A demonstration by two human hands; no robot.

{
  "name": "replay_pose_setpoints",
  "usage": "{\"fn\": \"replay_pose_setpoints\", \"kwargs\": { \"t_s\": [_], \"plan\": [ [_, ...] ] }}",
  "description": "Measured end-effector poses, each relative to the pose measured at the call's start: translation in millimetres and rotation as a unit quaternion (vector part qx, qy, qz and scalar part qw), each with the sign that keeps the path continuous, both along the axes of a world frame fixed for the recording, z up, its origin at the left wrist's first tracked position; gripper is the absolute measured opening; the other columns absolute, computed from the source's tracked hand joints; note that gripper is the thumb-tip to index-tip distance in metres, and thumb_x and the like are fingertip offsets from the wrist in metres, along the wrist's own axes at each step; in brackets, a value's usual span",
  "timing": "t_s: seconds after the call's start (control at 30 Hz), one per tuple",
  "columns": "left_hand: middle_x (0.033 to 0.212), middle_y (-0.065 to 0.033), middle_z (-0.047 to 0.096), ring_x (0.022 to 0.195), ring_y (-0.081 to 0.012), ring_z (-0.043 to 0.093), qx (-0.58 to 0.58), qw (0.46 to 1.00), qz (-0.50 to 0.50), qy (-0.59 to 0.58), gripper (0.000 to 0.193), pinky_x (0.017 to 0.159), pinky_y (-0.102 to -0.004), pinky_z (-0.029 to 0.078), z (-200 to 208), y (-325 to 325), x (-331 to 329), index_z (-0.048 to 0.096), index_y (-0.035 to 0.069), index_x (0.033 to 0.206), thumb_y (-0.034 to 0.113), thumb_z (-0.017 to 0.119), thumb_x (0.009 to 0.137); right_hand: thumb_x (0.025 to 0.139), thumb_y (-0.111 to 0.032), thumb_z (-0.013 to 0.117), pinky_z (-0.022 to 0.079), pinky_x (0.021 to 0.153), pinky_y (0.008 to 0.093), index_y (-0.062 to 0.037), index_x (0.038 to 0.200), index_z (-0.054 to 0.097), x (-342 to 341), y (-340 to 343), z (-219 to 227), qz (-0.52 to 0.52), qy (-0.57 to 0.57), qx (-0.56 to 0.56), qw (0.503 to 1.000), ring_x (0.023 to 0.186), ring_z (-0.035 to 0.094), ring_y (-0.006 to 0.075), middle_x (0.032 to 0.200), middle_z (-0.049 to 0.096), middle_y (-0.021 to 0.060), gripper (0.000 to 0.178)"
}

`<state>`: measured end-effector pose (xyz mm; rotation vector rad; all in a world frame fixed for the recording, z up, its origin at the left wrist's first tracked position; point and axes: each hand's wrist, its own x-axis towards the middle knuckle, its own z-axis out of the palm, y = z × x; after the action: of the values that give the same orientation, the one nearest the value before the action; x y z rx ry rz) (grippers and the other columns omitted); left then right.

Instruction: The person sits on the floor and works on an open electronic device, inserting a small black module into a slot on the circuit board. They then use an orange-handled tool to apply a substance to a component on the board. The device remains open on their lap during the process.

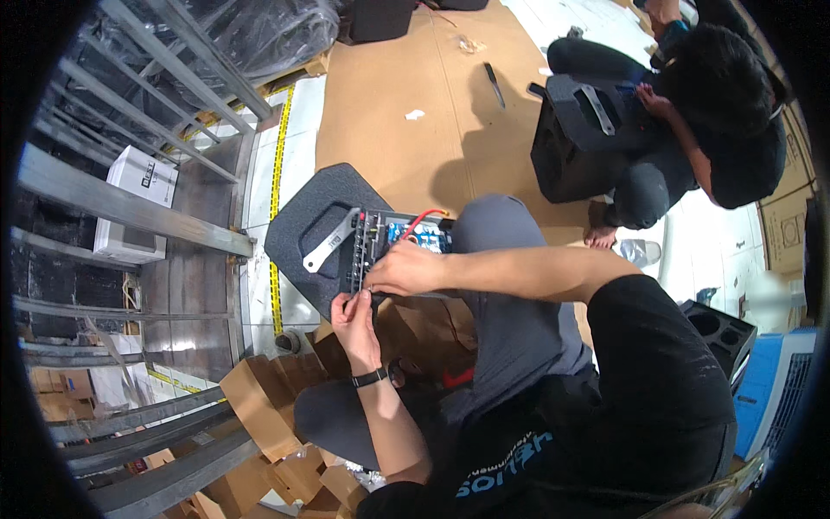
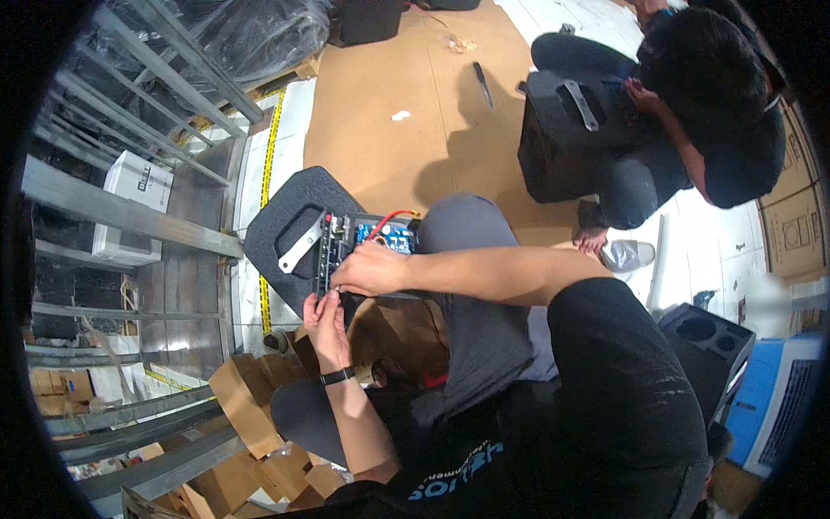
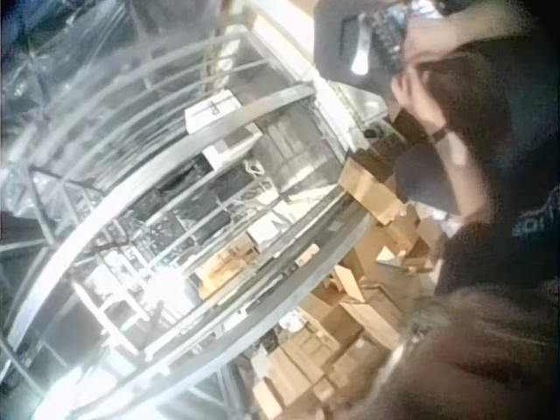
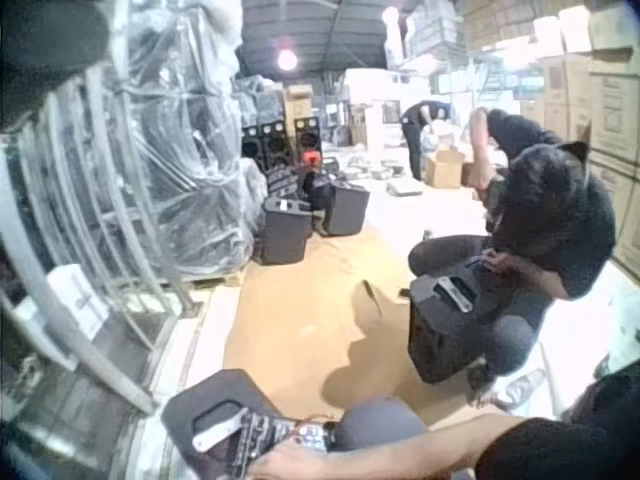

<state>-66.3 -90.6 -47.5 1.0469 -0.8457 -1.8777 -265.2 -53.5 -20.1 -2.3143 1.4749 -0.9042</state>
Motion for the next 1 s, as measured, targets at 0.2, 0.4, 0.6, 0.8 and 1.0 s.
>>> {"fn": "replay_pose_setpoints", "kwargs": {
  "t_s": [0.2,0.4,0.6,0.8,1.0],
  "plan": [
    [0.093,-0.0017,0.066,0.085,-0.0078,0.058,-0.022,0.999,-0.028,-0.037,0.033,0.082,-0.0208,0.046,-4,-6,5,0.056,0.003,0.109,0.001,0.08,0.086,0.091,-0.026,0.066,0.054,0.063,0.0434,-0.0135,0.096,0.072,-3,2,0,0.004,-0.002,0.01,1.0,0.078,0.071,0.0289,0.085,0.072,0.0069,0.015],
    [0.086,0.0013,0.065,0.079,-0.0061,0.057,-0.034,0.994,-0.036,-0.099,0.031,0.072,-0.0211,0.044,-3,-12,6,0.059,0.005,0.103,0.003,0.083,0.084,0.092,-0.027,0.066,0.053,0.063,0.0447,-0.0121,0.102,0.07,-2,3,2,0.004,0.052,0.036,0.998,0.077,0.07,0.0319,0.083,0.071,0.0094,0.018],
    [0.086,0.0011,0.064,0.078,-0.0049,0.057,-0.041,0.994,-0.064,-0.081,0.029,0.068,-0.02,0.044,-2,-10,7,0.061,0.005,0.098,0.002,0.085,0.081,0.092,-0.025,0.068,0.053,0.059,0.0436,-0.0117,0.1,0.069,-2,5,-2,-0.011,0.074,0.017,0.997,0.067,0.069,0.0308,0.081,0.071,0.0078,0.016],
    [0.092,-0.0072,0.07,0.086,-0.0117,0.068,-0.013,0.997,-0.074,-0.033,0.03,0.076,-0.0225,0.054,-3,-2,5,0.061,0.001,0.104,0.003,0.083,0.083,0.089,-0.019,0.072,0.053,0.058,0.0428,-0.0102,0.098,0.069,-3,9,4,-0.027,0.041,0.036,0.998,0.066,0.069,0.0307,0.079,0.071,0.0106,0.013],
    [0.095,-0.0109,0.073,0.089,-0.0159,0.07,-0.023,0.999,0.001,-0.035,0.045,0.08,-0.0285,0.057,-5,7,-6,0.059,0.001,0.113,0.009,0.087,0.079,0.086,-0.007,0.075,0.049,0.056,0.0386,-0.005,0.096,0.07,1,8,13,-0.041,0.045,0.054,0.997,0.06,0.065,0.0266,0.072,0.067,0.0113,0.011]
  ]
}}
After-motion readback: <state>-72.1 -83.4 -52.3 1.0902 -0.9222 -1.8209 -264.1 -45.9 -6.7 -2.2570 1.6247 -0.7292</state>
